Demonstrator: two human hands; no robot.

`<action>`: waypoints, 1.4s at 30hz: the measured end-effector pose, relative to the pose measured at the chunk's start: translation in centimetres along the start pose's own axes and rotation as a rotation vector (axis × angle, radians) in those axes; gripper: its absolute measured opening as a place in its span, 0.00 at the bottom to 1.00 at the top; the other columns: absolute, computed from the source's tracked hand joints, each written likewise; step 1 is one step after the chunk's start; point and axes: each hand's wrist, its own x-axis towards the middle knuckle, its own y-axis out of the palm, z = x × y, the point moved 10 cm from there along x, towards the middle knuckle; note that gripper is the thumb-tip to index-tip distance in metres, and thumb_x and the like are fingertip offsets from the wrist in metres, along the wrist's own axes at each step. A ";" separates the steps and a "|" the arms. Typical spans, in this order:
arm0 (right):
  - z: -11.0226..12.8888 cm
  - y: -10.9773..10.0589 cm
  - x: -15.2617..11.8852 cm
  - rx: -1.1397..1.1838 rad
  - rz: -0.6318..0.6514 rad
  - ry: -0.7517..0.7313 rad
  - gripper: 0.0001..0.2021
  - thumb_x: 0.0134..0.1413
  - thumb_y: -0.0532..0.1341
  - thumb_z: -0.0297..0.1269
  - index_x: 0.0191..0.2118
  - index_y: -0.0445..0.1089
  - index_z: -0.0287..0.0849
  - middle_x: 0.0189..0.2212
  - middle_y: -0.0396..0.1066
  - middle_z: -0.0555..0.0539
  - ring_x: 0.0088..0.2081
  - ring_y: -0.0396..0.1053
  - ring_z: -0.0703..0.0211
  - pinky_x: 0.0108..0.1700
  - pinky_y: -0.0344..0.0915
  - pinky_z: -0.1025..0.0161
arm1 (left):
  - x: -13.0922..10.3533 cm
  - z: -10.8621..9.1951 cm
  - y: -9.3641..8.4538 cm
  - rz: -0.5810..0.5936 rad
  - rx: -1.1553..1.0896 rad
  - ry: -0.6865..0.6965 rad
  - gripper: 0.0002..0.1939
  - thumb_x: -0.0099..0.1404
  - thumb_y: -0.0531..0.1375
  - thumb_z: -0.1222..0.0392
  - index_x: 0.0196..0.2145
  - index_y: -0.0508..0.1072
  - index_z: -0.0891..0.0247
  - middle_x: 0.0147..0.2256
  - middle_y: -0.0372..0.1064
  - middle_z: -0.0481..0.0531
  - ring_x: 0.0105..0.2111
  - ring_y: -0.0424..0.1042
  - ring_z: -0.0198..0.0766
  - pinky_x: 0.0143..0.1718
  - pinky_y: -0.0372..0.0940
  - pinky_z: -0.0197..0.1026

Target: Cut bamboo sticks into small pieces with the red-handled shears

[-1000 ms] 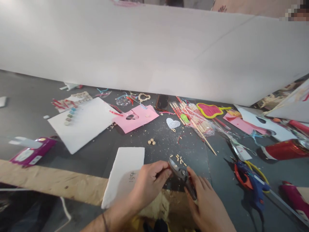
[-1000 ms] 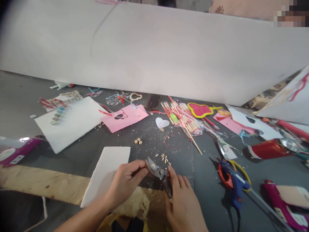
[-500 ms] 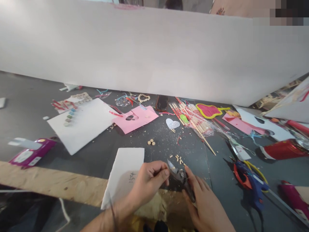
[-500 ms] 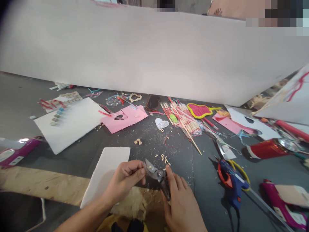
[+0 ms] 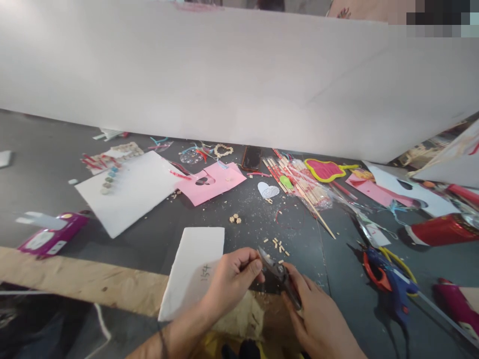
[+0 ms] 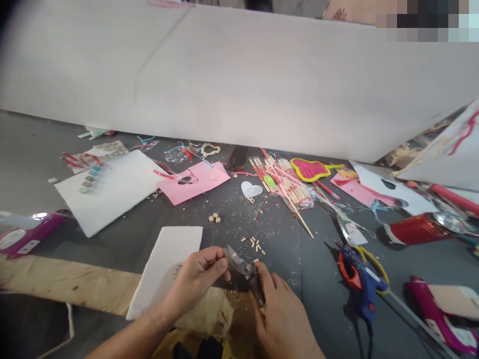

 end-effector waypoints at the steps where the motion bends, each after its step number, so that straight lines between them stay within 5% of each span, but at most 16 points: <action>1: -0.1 0.0 0.0 -0.007 -0.008 0.009 0.25 0.53 0.50 0.31 0.58 0.51 0.39 0.45 0.68 0.40 0.43 0.69 0.53 0.43 0.68 0.56 | 0.0 -0.1 0.0 -0.008 0.033 0.010 0.13 0.63 0.53 0.57 0.26 0.70 0.66 0.24 0.68 0.50 0.26 0.64 0.33 0.27 0.56 0.32; 6: 0.1 -0.4 0.0 -0.047 -0.066 0.013 0.31 0.50 0.50 0.28 0.62 0.44 0.40 0.45 0.67 0.40 0.44 0.68 0.52 0.43 0.68 0.54 | -0.4 -1.4 -0.4 -0.077 0.285 0.126 0.12 0.64 0.51 0.61 0.26 0.69 0.65 0.22 0.64 0.46 0.23 0.61 0.31 0.25 0.52 0.32; 11: 0.4 -0.9 0.0 -0.047 -0.072 -0.013 0.36 0.49 0.50 0.26 0.64 0.36 0.42 0.46 0.66 0.41 0.44 0.66 0.51 0.43 0.67 0.53 | -0.5 -2.3 -0.3 -0.067 0.239 0.182 0.15 0.65 0.49 0.62 0.21 0.65 0.65 0.20 0.63 0.46 0.22 0.62 0.30 0.25 0.53 0.31; 19: 0.3 -0.6 -0.2 -0.018 -0.061 -0.013 0.34 0.53 0.50 0.29 0.64 0.36 0.42 0.45 0.66 0.40 0.43 0.66 0.51 0.44 0.66 0.52 | -0.2 -1.7 0.0 0.016 0.089 0.103 0.19 0.65 0.50 0.58 0.18 0.63 0.65 0.17 0.61 0.46 0.20 0.58 0.30 0.24 0.51 0.32; 29: -0.5 1.0 -0.3 0.034 0.063 0.023 0.29 0.51 0.49 0.28 0.60 0.47 0.40 0.45 0.67 0.40 0.43 0.68 0.53 0.44 0.66 0.55 | 0.1 -0.4 0.1 0.019 0.063 0.010 0.16 0.64 0.50 0.58 0.20 0.65 0.65 0.20 0.64 0.48 0.22 0.60 0.31 0.26 0.54 0.32; 34: -1.1 0.5 -0.2 -0.015 -0.010 0.070 0.31 0.51 0.50 0.29 0.62 0.44 0.43 0.46 0.66 0.41 0.44 0.67 0.52 0.44 0.66 0.54 | 0.1 -0.8 -0.1 -0.041 0.206 0.063 0.09 0.63 0.52 0.60 0.30 0.70 0.65 0.25 0.67 0.48 0.26 0.63 0.32 0.26 0.54 0.32; 42: -0.3 -0.1 -0.2 -0.051 -0.031 0.032 0.37 0.48 0.51 0.27 0.64 0.36 0.44 0.46 0.65 0.41 0.44 0.65 0.50 0.44 0.65 0.52 | -0.1 -1.9 -0.1 -0.021 0.196 0.148 0.17 0.65 0.49 0.60 0.20 0.64 0.65 0.19 0.63 0.47 0.22 0.61 0.30 0.25 0.53 0.31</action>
